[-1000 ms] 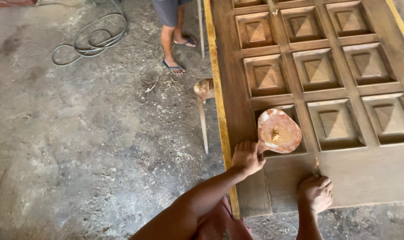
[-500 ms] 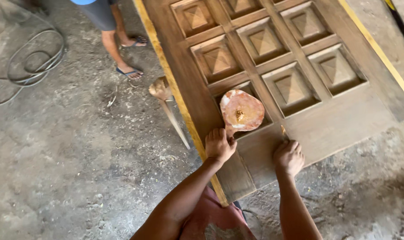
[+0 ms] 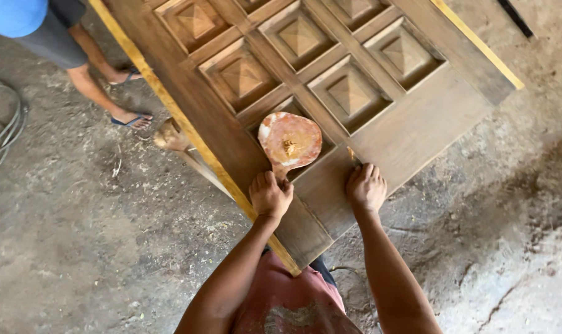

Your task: The person carries a paddle-shaped board holding wood filler and a small knife, scoops filler from a jar onto the board, then applies the filler with the knife along the edge of a wooden paneled door, working along the door frame.

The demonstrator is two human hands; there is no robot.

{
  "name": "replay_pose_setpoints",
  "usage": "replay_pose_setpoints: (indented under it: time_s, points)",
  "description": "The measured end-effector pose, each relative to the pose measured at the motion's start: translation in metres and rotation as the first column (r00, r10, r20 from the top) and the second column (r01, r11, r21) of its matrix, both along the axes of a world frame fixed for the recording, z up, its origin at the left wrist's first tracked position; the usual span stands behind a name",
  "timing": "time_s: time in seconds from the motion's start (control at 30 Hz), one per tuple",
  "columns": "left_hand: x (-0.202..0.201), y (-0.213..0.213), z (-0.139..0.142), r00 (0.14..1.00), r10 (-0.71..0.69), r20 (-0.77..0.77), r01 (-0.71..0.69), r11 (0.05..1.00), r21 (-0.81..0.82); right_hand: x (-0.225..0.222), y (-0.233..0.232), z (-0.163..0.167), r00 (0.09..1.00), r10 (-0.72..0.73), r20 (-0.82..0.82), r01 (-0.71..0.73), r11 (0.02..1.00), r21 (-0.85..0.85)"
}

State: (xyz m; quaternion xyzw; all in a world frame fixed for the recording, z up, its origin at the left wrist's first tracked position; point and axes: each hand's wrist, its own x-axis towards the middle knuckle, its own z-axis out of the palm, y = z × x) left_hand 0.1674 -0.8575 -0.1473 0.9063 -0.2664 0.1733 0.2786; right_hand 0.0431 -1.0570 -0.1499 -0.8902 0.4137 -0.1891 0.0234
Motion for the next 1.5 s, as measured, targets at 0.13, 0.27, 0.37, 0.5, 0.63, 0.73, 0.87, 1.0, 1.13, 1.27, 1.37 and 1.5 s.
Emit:
replay_pose_setpoints:
  time_s: [0.13, 0.27, 0.37, 0.5, 0.63, 0.73, 0.87, 1.0, 1.13, 1.27, 1.37, 1.5]
  points:
    - [-0.002, -0.001, -0.002, 1.0, 0.0, 0.006, 0.0, 0.999, 0.036, -0.002, -0.001, 0.002, 1.0, -0.003, -0.004, 0.003, 0.999, 0.035]
    - [-0.003, -0.003, -0.005, 1.0, -0.004, 0.02, 0.003, 0.999, 0.054, -0.004, -0.002, 0.002, 1.0, 0.008, -0.006, -0.008, 0.999, 0.044]
    - [-0.004, -0.006, -0.008, 1.0, 0.002, 0.001, -0.002, 0.998, 0.065, -0.006, -0.004, 0.001, 0.999, 0.026, 0.023, -0.027, 0.999, 0.034]
    - [-0.006, -0.01, -0.01, 1.0, -0.006, 0.007, 0.005, 0.997, 0.073, -0.01, -0.01, -0.003, 0.998, 0.025, 0.059, -0.026, 1.0, 0.015]
    - [-0.004, -0.006, -0.02, 0.997, -0.054, 0.056, 0.056, 0.998, -0.024, -0.014, -0.012, -0.02, 0.999, 0.045, -0.009, -0.045, 0.999, 0.021]
    - [-0.004, 0.0, -0.03, 1.0, -0.027, -0.014, 0.027, 1.0, 0.013, -0.017, -0.011, -0.039, 0.997, 0.077, 0.013, -0.077, 0.996, -0.036]
    - [-0.005, 0.001, -0.037, 1.0, 0.001, -0.028, 0.0, 0.999, 0.032, -0.022, -0.013, -0.059, 0.994, 0.104, 0.023, -0.104, 0.994, -0.018]
    - [-0.005, -0.002, -0.033, 1.0, 0.022, -0.016, -0.022, 1.0, 0.019, -0.024, -0.015, -0.067, 0.995, 0.094, 0.028, -0.094, 0.995, 0.022]
    - [-0.006, -0.003, -0.027, 0.999, 0.028, -0.018, -0.027, 0.999, 0.047, -0.023, -0.013, -0.065, 0.995, 0.095, 0.026, -0.096, 0.994, 0.051]
    - [-0.003, -0.004, -0.023, 1.0, 0.018, -0.02, -0.015, 0.992, 0.123, -0.023, -0.013, -0.059, 0.995, 0.101, 0.022, -0.102, 0.992, 0.069]
    - [0.007, 0.0, -0.016, 0.928, 0.005, -0.372, 0.022, 0.997, 0.069, -0.025, -0.013, -0.056, 0.994, 0.101, 0.036, -0.103, 0.992, 0.073]
    - [0.015, 0.022, 0.0, 0.334, -0.08, -0.939, -0.124, 0.984, -0.128, -0.027, -0.009, -0.052, 0.991, 0.114, 0.067, -0.117, 0.992, 0.042]
